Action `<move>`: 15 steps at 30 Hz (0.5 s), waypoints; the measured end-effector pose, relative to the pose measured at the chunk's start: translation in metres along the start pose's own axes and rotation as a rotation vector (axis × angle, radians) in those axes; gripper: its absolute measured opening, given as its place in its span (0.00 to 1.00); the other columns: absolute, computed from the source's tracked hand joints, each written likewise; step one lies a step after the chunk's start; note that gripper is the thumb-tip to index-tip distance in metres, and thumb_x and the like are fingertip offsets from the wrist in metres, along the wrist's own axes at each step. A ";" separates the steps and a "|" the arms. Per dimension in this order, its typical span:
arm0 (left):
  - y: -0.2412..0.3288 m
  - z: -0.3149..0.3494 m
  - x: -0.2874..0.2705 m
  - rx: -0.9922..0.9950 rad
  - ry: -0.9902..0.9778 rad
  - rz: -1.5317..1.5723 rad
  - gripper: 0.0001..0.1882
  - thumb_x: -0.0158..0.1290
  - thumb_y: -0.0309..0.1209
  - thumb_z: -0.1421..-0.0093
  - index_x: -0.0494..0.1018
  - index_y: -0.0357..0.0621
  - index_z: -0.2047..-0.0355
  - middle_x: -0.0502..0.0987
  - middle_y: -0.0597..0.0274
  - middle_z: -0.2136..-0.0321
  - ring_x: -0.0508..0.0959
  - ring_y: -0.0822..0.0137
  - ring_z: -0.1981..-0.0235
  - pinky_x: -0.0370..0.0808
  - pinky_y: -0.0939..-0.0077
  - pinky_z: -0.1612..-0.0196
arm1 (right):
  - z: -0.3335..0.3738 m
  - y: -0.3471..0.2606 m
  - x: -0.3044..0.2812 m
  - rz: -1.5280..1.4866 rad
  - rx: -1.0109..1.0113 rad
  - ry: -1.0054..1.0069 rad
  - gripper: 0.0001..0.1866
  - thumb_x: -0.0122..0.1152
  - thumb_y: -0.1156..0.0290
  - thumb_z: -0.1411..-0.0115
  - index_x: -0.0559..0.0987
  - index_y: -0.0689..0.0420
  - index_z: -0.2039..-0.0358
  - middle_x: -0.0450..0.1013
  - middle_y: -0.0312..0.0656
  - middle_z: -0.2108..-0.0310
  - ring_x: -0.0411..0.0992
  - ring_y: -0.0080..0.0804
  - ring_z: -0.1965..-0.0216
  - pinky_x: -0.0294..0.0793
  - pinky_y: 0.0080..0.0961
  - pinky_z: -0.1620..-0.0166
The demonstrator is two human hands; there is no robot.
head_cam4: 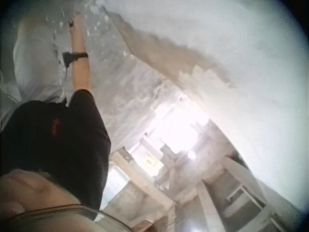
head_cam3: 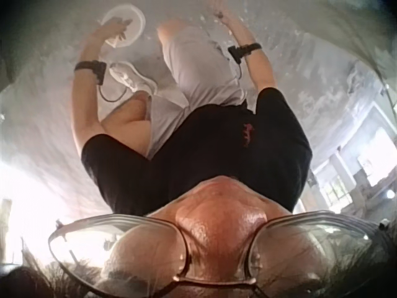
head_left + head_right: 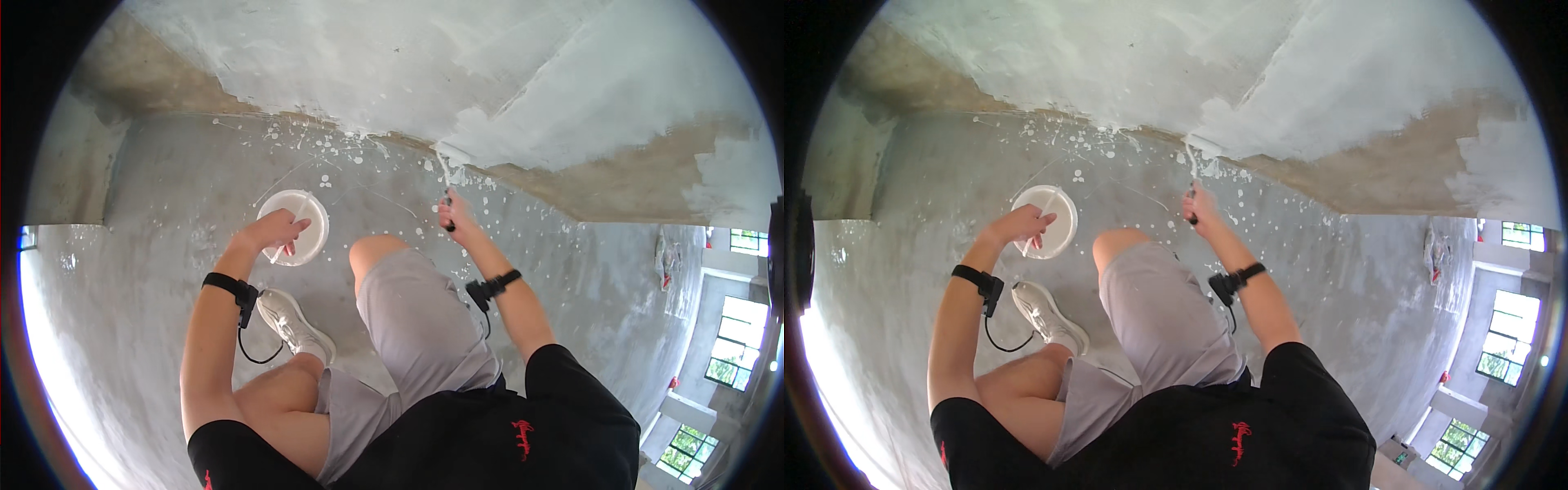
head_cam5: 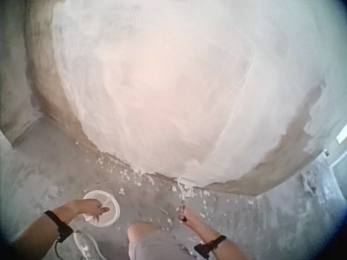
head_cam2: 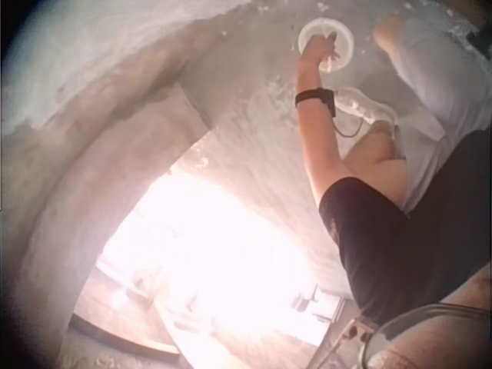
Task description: Painting a concrete wall with white paint using a roller.
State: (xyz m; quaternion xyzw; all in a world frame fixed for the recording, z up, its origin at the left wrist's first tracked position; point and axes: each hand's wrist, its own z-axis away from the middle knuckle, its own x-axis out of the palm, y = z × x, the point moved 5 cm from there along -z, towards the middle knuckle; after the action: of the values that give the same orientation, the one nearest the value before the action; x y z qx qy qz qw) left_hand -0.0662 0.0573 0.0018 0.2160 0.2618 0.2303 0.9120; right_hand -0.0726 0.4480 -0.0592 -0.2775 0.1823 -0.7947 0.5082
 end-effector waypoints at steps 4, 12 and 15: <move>-0.008 0.004 -0.009 -0.008 -0.173 0.139 0.28 0.39 0.48 0.33 0.74 0.33 0.73 0.79 0.55 0.81 0.80 0.66 0.78 0.74 0.73 0.72 | 0.093 -0.029 0.002 0.044 -0.055 0.030 0.22 0.46 0.46 0.34 0.68 0.54 0.72 0.55 0.27 0.86 0.51 0.15 0.90 0.49 0.16 0.87; -0.014 -0.006 -0.001 0.027 -0.327 0.297 0.33 0.37 0.56 0.34 0.73 0.36 0.76 0.77 0.57 0.84 0.79 0.65 0.81 0.73 0.75 0.74 | 0.235 -0.121 0.015 0.127 -0.115 0.240 0.23 0.42 0.45 0.33 0.69 0.52 0.71 0.55 0.26 0.86 0.49 0.15 0.90 0.49 0.15 0.87; -0.022 0.007 0.001 0.004 -0.272 0.321 0.34 0.37 0.57 0.35 0.72 0.36 0.76 0.76 0.57 0.86 0.79 0.65 0.81 0.74 0.73 0.74 | 0.277 -0.149 0.032 0.159 -0.130 0.300 0.23 0.42 0.44 0.33 0.69 0.51 0.71 0.55 0.26 0.86 0.49 0.14 0.90 0.49 0.16 0.87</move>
State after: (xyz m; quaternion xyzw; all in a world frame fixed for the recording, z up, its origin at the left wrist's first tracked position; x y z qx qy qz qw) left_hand -0.0547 0.0384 -0.0045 0.2860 0.0988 0.3407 0.8902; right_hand -0.0150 0.4788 0.2497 -0.1729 0.3284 -0.7709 0.5177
